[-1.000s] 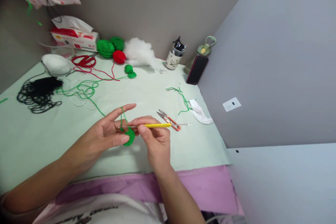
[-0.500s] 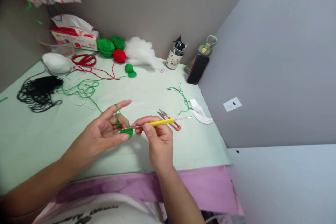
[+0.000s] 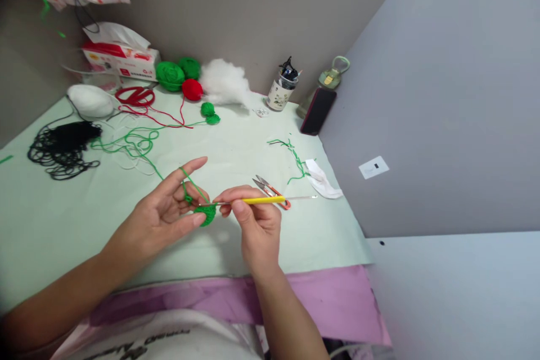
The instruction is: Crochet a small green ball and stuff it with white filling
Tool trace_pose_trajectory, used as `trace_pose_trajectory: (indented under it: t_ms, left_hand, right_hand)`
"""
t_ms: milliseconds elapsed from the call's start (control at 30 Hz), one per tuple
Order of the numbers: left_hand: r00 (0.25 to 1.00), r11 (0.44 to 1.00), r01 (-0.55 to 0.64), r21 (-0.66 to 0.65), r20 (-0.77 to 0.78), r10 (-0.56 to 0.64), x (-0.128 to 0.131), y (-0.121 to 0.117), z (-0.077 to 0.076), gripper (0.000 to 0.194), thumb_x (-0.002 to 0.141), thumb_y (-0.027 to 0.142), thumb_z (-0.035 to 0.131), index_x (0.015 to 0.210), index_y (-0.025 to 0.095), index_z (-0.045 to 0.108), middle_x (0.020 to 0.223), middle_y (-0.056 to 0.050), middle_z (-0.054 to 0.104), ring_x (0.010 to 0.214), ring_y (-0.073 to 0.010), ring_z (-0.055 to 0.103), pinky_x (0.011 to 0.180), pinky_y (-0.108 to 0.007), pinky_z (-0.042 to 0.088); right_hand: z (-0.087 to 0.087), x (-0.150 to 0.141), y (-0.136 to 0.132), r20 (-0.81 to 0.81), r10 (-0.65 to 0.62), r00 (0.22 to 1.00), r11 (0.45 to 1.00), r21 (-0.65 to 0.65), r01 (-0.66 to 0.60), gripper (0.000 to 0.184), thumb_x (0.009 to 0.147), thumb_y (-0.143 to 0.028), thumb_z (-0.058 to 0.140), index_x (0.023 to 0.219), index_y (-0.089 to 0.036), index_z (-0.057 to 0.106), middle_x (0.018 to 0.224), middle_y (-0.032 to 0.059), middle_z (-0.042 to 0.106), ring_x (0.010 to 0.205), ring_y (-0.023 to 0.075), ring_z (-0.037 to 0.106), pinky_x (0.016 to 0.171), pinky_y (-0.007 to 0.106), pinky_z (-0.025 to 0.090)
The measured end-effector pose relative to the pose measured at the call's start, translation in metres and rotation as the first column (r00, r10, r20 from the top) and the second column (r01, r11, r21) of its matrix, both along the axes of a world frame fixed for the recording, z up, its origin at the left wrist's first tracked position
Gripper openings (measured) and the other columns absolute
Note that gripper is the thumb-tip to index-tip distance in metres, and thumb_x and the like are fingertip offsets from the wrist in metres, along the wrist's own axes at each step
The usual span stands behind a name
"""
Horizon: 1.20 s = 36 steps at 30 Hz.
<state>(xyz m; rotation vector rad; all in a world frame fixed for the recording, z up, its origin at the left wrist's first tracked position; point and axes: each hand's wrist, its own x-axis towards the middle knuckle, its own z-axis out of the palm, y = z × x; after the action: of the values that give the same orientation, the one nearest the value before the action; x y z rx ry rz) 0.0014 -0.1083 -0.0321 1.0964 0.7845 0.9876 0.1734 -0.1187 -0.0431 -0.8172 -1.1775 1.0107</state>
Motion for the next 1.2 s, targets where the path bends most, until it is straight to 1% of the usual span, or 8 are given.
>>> trace_pose_trajectory:
  t_ms: [200,333,500,667,767,933,1100,1200]
  left_hand:
    - [1.0,1.0,-0.029,0.008,-0.005,0.029,0.0,0.002,0.002,0.073,0.088,0.023,0.074,0.153,0.031,0.043,0.093,0.001,0.061,0.094,-0.0169,0.061,0.093,-0.034,0.046]
    - [0.996,0.998,-0.058,0.035,-0.071,0.06,0.001,0.003,0.004,0.071,0.087,0.022,0.074,0.151,0.03,0.046,0.093,0.001,0.062,0.094,-0.0173,0.061,0.097,-0.034,0.046]
    - [0.965,0.978,-0.14,0.152,-0.2,0.169,0.002,0.001,0.006,0.063,0.085,0.02,0.074,0.144,0.029,0.055,0.088,0.002,0.063,0.093,-0.0179,0.061,0.101,-0.034,0.044]
    - [0.923,0.954,-0.187,0.234,-0.291,0.252,0.003,0.0,0.01,0.06,0.081,0.017,0.074,0.138,0.031,0.062,0.083,0.002,0.065,0.086,-0.0188,0.063,0.097,-0.035,0.046]
    - [0.924,0.956,-0.206,0.207,-0.282,0.26,0.004,-0.001,0.011,0.057,0.081,0.019,0.073,0.137,0.029,0.063,0.082,0.002,0.063,0.085,-0.0182,0.062,0.096,-0.034,0.047]
    - [0.933,0.965,-0.224,0.133,-0.258,0.252,0.006,-0.002,0.01,0.054,0.081,0.02,0.072,0.135,0.027,0.063,0.085,0.002,0.06,0.088,-0.0174,0.062,0.096,-0.034,0.048]
    - [0.962,0.983,-0.176,0.044,-0.203,0.181,0.009,0.0,0.01,0.065,0.083,0.023,0.071,0.145,0.024,0.053,0.087,0.002,0.058,0.091,-0.0179,0.06,0.102,-0.035,0.046]
    - [0.993,0.994,-0.101,-0.052,-0.069,0.097,0.008,0.0,0.01,0.071,0.084,0.025,0.074,0.15,0.023,0.047,0.089,0.001,0.059,0.089,-0.0168,0.059,0.092,-0.033,0.049]
  right_hand:
    - [0.003,0.001,-0.001,0.023,-0.009,1.0,1.0,0.0,0.009,0.016,0.099,-0.03,0.06,0.092,-0.022,0.072,0.086,0.0043,0.074,0.073,0.0158,0.066,0.066,0.031,0.056]
    - [0.006,0.0,-0.005,0.186,-0.079,0.979,0.989,0.141,0.053,0.018,0.101,-0.022,0.055,0.098,-0.023,0.073,0.089,0.0049,0.074,0.078,0.0173,0.068,0.069,0.034,0.056]
    - [0.01,0.002,-0.011,0.477,-0.246,0.844,0.91,0.413,0.033,0.025,0.098,-0.011,0.053,0.111,-0.025,0.069,0.094,0.0065,0.075,0.088,0.0211,0.07,0.077,0.04,0.057]
    - [0.005,0.001,-0.018,0.657,-0.378,0.653,0.845,0.533,-0.048,0.034,0.094,-0.005,0.054,0.12,-0.025,0.064,0.103,0.0111,0.074,0.092,0.0218,0.07,0.073,0.037,0.059]
    - [0.001,-0.001,-0.019,0.661,-0.429,0.616,0.813,0.579,-0.056,0.037,0.091,-0.003,0.057,0.12,-0.025,0.065,0.108,0.0117,0.075,0.096,0.0221,0.07,0.072,0.034,0.059]
    - [0.003,0.003,-0.013,0.578,-0.257,0.775,0.879,0.473,-0.062,0.034,0.093,-0.004,0.055,0.115,-0.026,0.067,0.102,0.009,0.076,0.091,0.0214,0.073,0.072,0.035,0.061]
    - [-0.008,-0.001,-0.015,0.672,-0.462,0.579,0.822,0.57,-0.007,0.048,0.09,-0.006,0.062,0.131,-0.031,0.065,0.113,0.0107,0.075,0.097,0.0261,0.074,0.077,0.038,0.062]
    - [-0.015,-0.002,-0.018,0.629,-0.581,0.517,0.758,0.649,0.062,0.055,0.089,-0.005,0.065,0.134,-0.036,0.066,0.103,0.0067,0.074,0.091,0.0234,0.073,0.078,0.036,0.062]
